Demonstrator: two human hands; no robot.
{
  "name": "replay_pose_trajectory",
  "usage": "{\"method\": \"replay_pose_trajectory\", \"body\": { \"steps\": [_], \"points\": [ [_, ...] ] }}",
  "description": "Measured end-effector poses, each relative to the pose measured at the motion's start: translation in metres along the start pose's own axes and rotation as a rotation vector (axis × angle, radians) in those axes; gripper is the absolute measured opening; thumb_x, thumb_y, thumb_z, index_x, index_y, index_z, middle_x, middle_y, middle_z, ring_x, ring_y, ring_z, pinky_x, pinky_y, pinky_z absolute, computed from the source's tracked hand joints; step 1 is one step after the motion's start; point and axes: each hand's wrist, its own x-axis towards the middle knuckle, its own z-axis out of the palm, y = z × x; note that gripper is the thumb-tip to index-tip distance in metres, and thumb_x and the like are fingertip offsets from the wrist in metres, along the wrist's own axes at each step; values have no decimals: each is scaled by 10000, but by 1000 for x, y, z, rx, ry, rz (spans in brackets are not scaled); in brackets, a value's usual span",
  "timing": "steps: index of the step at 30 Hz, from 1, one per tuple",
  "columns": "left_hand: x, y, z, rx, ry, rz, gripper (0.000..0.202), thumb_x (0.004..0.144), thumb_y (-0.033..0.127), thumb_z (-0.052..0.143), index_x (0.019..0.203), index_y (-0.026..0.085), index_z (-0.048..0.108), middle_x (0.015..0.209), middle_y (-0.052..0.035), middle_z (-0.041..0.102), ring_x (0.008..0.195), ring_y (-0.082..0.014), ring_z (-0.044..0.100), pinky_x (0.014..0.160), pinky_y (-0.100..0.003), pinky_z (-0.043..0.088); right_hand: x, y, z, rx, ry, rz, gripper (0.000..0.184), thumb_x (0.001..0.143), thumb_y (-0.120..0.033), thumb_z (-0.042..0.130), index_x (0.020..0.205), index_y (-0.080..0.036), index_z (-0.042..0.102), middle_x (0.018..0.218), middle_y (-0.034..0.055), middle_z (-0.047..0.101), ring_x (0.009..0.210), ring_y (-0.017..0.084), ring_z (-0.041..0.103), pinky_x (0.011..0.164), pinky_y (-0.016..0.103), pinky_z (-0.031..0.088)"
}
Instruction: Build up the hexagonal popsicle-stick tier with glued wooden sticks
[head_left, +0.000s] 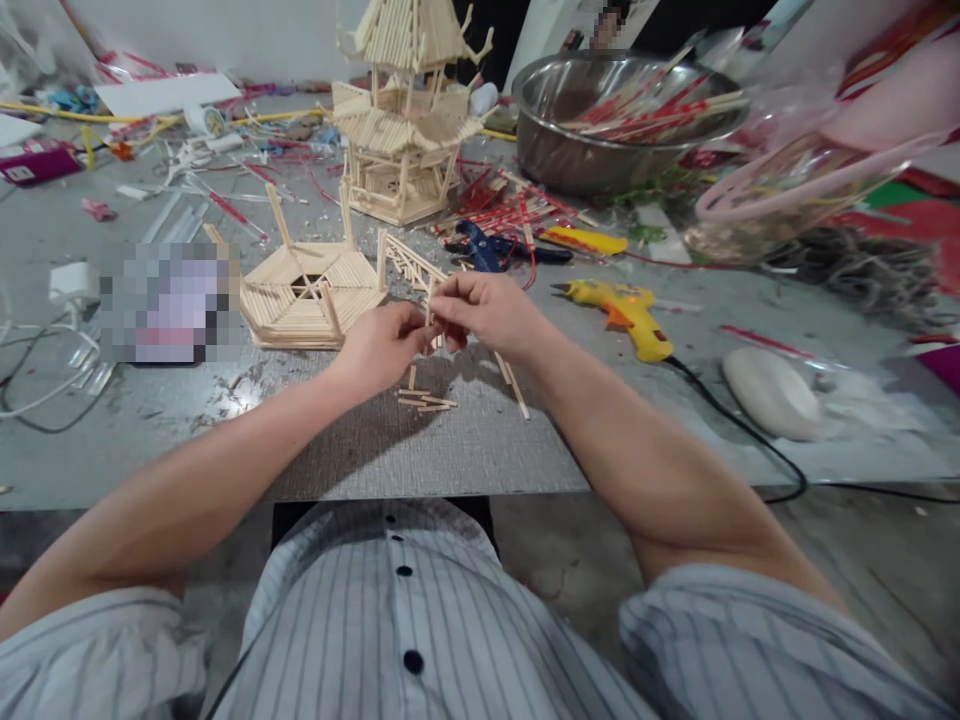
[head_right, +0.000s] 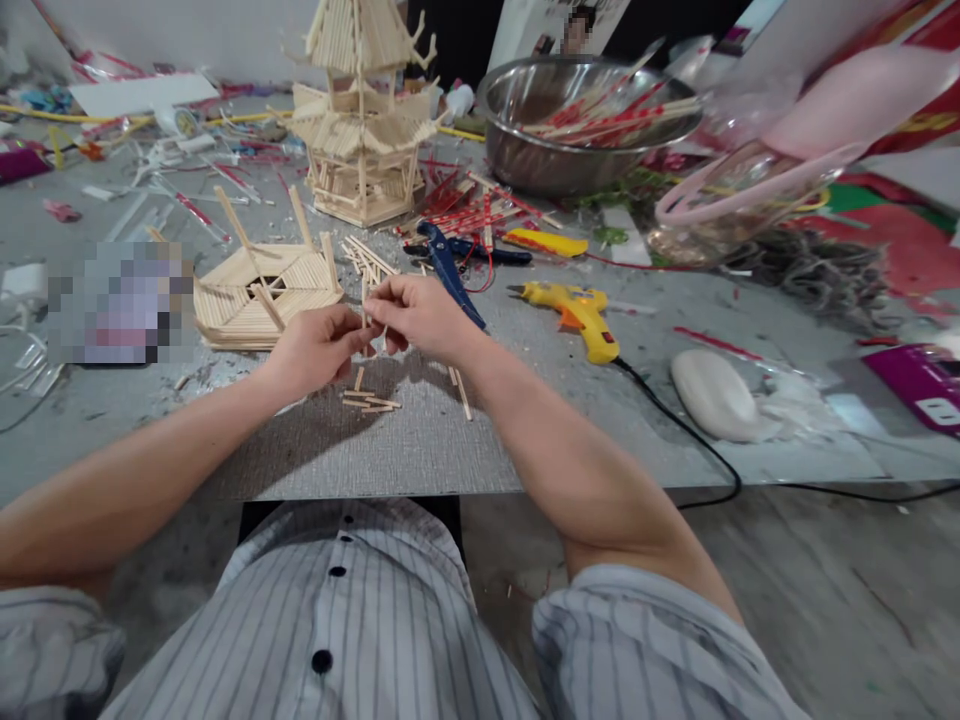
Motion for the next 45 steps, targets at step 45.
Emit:
{"method": "replay_pose_trajectory", "body": {
  "steps": [45],
  "points": [
    [-1, -13, -3, -689, 65, -190, 170, 801, 97, 595, 643, 139, 548, 453, 61, 519, 379, -47, 478, 395, -180, 371, 1, 17, 10, 143, -296, 121, 336, 659, -426, 758, 657, -120, 619, 619, 12, 646, 406, 51, 533, 385, 173, 399]
  ]
}}
